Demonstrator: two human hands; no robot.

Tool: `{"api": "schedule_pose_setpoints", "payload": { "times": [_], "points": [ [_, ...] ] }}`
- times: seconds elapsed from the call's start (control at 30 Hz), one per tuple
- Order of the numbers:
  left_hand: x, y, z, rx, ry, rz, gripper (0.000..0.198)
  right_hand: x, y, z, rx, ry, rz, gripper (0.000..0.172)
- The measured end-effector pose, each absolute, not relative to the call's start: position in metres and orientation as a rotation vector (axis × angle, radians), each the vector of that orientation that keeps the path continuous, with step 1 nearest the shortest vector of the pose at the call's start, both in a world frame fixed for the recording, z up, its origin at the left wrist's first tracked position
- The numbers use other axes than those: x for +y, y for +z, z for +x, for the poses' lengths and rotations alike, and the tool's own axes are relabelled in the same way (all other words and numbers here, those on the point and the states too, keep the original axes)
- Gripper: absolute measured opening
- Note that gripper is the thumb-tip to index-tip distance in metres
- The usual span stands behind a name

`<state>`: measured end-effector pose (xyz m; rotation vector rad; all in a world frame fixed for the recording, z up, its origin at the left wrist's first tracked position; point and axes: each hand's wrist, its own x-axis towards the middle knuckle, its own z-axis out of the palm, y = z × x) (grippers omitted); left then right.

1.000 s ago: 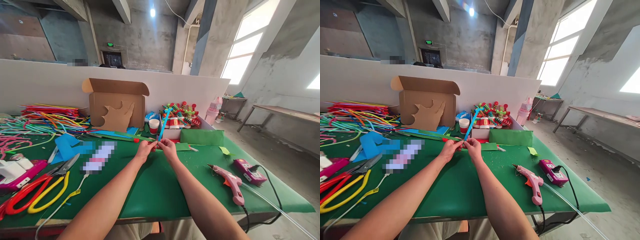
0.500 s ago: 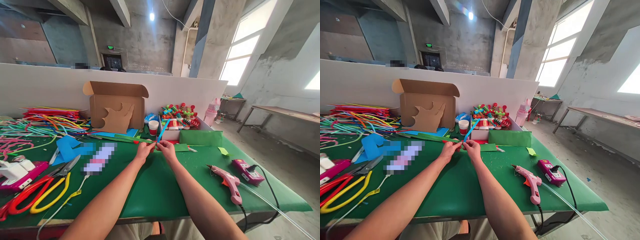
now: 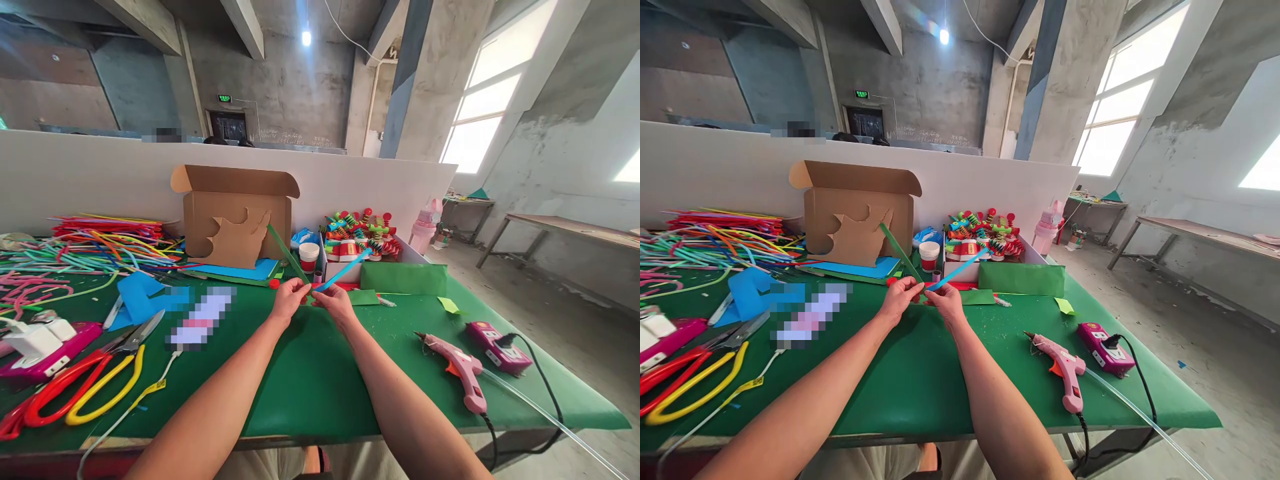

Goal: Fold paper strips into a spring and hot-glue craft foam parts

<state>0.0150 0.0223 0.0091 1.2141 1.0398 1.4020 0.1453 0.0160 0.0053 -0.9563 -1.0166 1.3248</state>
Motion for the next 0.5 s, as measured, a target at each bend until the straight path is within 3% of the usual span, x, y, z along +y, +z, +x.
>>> {"api": "schedule_pose_setpoints", "payload": {
  "times": [0.5],
  "points": [
    [0.0222,0.0048,0.0184,0.95,1.382,1.096,0.04,0.012,0.0069,0.1406,-0.955,1.269,-0.908,0.039]
  ]
}}
